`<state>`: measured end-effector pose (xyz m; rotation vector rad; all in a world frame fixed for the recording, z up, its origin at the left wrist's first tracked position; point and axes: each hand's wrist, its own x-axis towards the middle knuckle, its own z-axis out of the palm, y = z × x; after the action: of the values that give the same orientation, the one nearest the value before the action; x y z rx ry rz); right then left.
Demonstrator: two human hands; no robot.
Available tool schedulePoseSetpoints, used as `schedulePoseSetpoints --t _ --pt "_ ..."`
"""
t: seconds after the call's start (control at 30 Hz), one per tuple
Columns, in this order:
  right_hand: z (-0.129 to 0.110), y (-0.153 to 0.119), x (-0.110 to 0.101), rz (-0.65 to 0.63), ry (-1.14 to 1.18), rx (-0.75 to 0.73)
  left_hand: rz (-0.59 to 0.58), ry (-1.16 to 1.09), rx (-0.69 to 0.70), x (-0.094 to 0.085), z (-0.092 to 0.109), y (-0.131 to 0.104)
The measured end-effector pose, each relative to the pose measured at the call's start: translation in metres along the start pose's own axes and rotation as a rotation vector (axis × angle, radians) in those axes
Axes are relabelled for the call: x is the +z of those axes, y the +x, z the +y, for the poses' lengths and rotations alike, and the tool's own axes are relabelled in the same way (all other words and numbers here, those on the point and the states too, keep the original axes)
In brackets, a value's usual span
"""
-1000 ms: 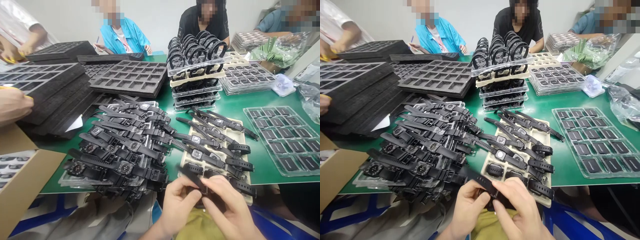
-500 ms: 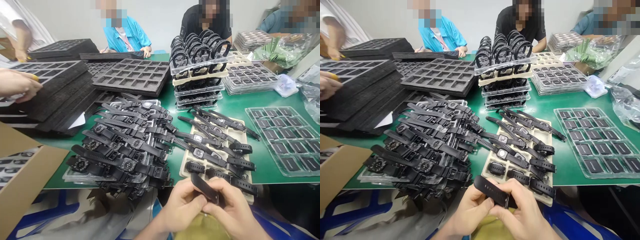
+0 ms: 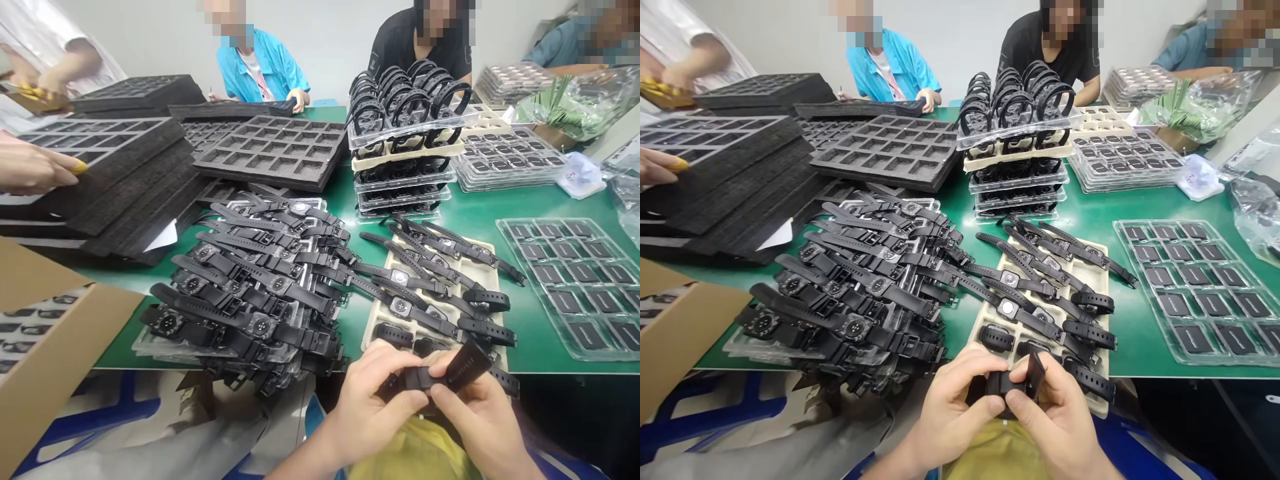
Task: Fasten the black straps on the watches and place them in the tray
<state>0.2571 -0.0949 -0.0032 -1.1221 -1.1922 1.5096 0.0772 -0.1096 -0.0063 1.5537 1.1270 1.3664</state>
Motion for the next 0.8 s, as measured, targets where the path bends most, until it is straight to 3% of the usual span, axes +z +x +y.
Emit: schedulePoseSetpoints --t 0.2,0.4,0.5,0.63,0.8 --pt "0.007 -0.002 0.001 0.059 0.003 -0.039 0.02 0.034 0.002 -0.001 -0.002 -0.001" --pt "0.007 0.006 -0.01 -0.129 -0.263 -0.466 0.006 0.017 -0.057 -0.001 -0.003 -0.002" --pt "0.003 0.013 -0.019 -0.196 -0.444 -0.55 -0.007 -0.007 -0.043 0.0 -0.003 -0.001" --pt "0.007 0.011 -0.018 -0.073 -0.356 -0.567 0.001 -0.012 -0.016 0.001 -0.002 -0.001" --pt "0.018 0.003 -0.006 0.091 -0.232 -0.454 0.032 -0.011 0.028 0.003 -0.002 0.0"
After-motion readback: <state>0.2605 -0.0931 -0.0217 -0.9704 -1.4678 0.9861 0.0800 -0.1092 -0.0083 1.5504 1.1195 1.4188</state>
